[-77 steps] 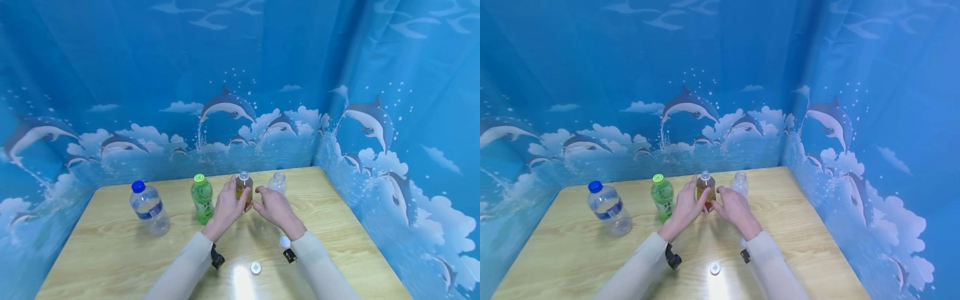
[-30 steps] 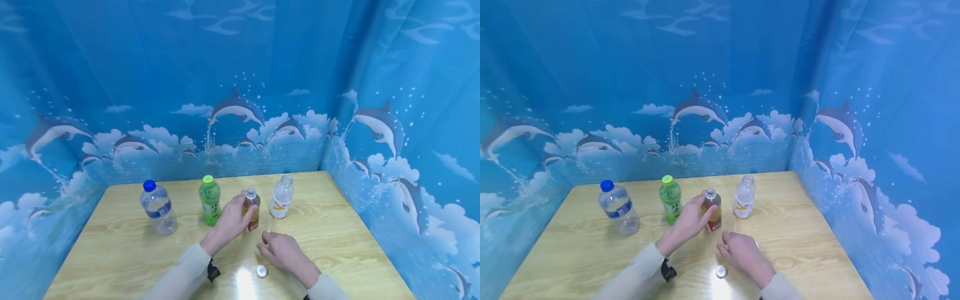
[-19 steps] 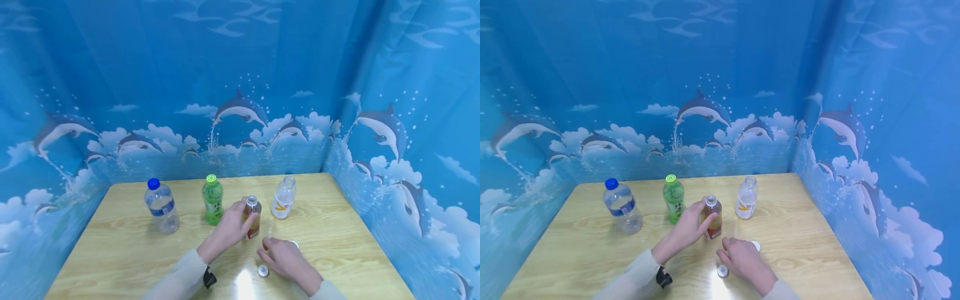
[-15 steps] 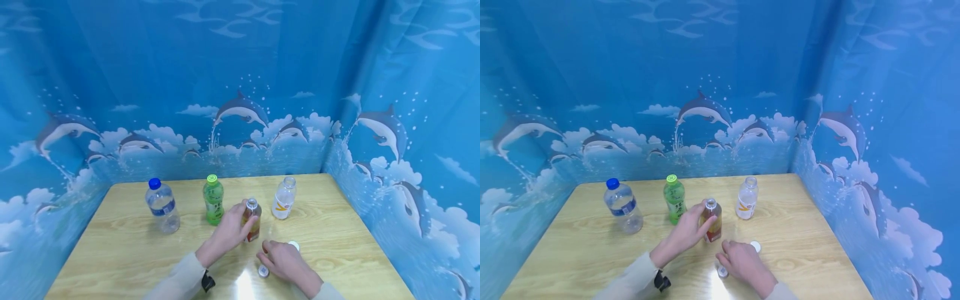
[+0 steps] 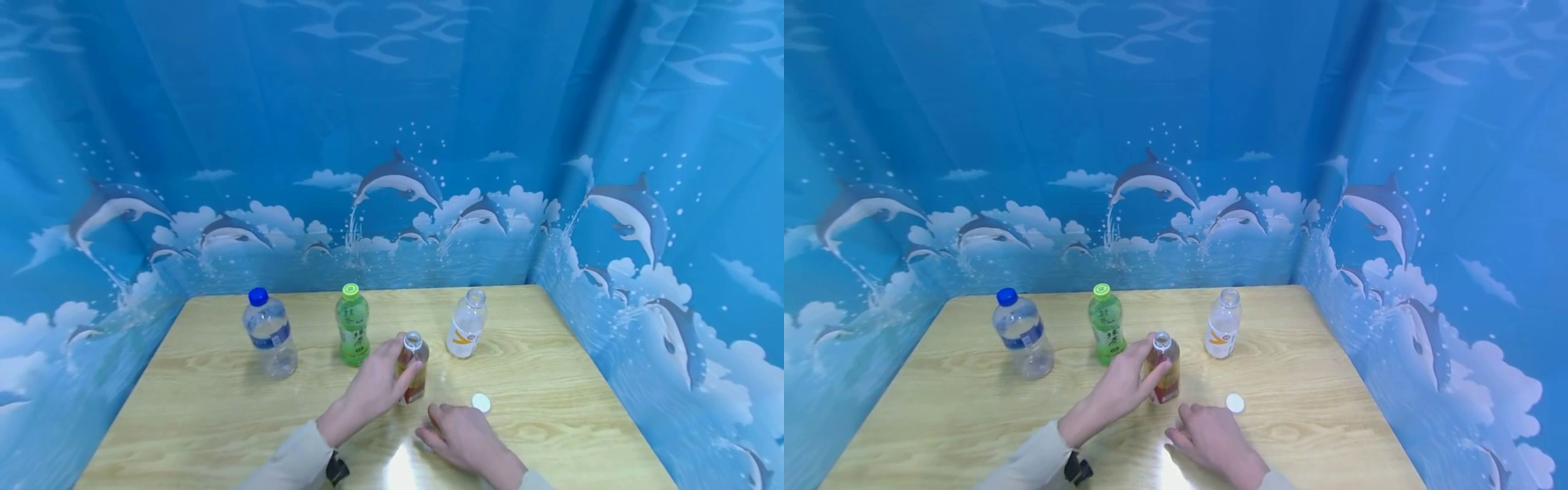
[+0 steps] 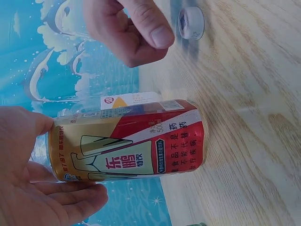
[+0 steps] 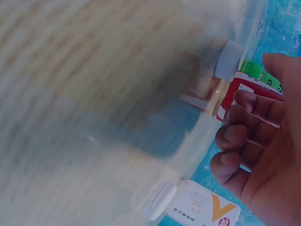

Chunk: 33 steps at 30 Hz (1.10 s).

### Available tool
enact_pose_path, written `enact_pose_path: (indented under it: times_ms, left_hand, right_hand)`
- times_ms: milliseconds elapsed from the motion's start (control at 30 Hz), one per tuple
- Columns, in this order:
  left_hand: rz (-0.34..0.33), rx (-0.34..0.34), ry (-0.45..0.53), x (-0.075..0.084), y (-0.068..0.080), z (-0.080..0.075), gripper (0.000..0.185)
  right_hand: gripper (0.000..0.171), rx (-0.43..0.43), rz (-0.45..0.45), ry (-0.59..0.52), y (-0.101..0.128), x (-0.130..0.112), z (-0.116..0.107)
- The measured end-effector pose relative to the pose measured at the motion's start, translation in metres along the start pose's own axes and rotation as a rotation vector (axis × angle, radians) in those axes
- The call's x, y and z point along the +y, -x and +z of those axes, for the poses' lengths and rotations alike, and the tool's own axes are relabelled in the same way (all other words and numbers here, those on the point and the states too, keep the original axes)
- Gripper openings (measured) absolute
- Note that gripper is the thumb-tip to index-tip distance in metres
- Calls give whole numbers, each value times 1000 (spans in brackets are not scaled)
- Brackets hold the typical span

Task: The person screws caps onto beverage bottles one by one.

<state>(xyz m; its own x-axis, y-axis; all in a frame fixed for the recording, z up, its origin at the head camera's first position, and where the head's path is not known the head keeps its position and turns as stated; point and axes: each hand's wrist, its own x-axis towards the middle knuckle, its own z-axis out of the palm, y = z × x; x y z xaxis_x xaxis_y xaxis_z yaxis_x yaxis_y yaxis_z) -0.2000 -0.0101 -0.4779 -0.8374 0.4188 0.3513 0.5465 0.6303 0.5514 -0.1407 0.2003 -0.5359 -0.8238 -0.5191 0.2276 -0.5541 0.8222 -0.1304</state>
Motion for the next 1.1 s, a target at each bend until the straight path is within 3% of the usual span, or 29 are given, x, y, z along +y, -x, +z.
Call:
enact_pose_path:
  times_ms: [467, 833, 1100]
  left_hand:
    - [15, -42, 30, -3, -2, -3, 55]
    - [12, -26, 36, -6, -1, -3, 53]
    - [33, -21, 57, -7, -2, -3, 46]
  right_hand:
    - [39, -40, -25, 30, 6, -2, 6]
    - [39, -64, 9, 5, 12, -3, 9]
    - [34, 26, 9, 48, 3, 1, -2]
